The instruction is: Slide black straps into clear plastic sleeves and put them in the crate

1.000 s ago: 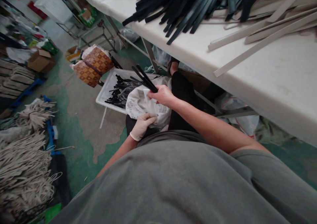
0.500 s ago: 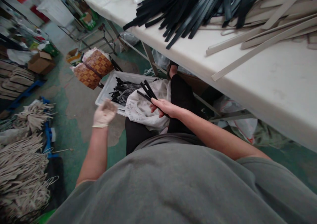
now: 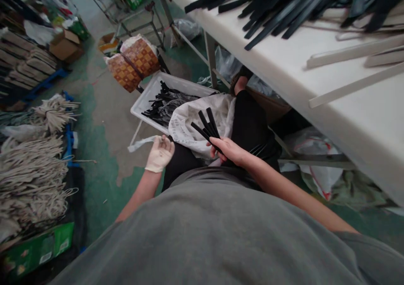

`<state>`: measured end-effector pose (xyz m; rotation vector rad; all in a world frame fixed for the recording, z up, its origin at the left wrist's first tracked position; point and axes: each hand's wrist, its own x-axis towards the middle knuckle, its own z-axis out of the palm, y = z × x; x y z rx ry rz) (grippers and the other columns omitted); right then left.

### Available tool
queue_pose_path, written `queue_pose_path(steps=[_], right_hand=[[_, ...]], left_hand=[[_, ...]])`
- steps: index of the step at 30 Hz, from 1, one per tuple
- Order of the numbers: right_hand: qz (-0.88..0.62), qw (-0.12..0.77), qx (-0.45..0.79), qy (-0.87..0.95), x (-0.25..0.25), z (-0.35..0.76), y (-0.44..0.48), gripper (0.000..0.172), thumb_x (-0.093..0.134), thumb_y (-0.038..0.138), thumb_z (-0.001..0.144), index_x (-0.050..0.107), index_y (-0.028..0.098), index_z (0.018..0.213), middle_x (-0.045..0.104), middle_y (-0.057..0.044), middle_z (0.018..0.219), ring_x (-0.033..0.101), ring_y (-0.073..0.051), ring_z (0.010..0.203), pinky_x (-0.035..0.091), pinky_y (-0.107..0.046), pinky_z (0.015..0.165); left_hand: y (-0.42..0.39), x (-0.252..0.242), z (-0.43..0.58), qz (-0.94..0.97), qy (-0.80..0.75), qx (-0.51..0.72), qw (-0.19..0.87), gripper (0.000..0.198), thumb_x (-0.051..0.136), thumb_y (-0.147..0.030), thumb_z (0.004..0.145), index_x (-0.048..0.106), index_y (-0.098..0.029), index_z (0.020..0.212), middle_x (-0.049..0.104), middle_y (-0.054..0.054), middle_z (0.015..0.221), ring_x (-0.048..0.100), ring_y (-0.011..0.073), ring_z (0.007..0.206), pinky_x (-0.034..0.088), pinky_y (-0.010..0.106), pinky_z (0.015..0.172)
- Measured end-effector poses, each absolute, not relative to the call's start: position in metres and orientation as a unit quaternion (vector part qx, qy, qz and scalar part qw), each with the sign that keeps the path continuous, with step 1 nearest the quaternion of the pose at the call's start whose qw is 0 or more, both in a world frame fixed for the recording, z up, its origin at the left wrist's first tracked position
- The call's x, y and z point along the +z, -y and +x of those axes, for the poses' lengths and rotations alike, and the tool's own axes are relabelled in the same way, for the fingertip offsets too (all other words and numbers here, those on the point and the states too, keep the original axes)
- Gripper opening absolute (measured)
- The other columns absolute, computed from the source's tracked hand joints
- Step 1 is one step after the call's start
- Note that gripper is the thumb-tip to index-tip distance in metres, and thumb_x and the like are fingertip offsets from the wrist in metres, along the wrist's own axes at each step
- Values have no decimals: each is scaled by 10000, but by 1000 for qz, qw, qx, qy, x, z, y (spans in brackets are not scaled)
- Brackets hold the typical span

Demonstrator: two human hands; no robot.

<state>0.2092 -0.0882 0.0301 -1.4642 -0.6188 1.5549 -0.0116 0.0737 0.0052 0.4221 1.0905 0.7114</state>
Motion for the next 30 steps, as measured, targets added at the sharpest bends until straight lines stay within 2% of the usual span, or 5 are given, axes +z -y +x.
queue_pose_path(steps=[4, 9, 18, 25, 30], right_hand=[[-609, 391, 630, 283, 36, 208, 97, 417, 458, 541, 895, 615, 167, 797, 600, -2, 564, 391, -82, 373, 412, -228, 426], [-617, 301, 646, 335, 43, 203, 98, 448, 452, 530, 906, 618, 159, 718, 609, -21, 537, 423, -79, 364, 332, -207, 371], [-616, 262, 652, 356, 29, 188, 83, 415, 445, 464, 928, 632, 135, 759, 634, -29, 557, 449, -70, 357, 374, -190, 381], [-640, 221, 649, 347, 34, 183, 74, 370, 442, 402, 932, 623, 140, 744, 616, -15, 533, 444, -74, 362, 369, -189, 371], [-635, 232, 647, 353, 35, 184, 76, 394, 418, 416, 937, 627, 135, 757, 624, -21, 557, 446, -77, 376, 367, -201, 389]], left_hand=[[-36, -15, 7, 148, -517, 294, 790, 324, 490, -382, 966, 668, -201, 765, 743, 32, 918, 687, 159, 989, 537, 345, 922], [-26, -13, 8, 143, -505, 274, 806, 267, 587, -436, 905, 675, -197, 825, 728, 48, 1027, 670, 172, 1037, 532, 326, 922], [-18, -9, 18, 124, -522, 280, 796, 286, 593, -433, 901, 660, -182, 781, 698, 45, 845, 669, 154, 908, 521, 300, 891], [-13, -5, 21, 71, -487, 287, 822, 220, 597, -369, 911, 667, -169, 851, 704, 42, 886, 661, 121, 796, 522, 264, 813], [-16, -8, 18, 32, -482, 301, 822, 227, 601, -369, 907, 666, -165, 831, 696, 33, 846, 660, 118, 772, 516, 276, 847]])
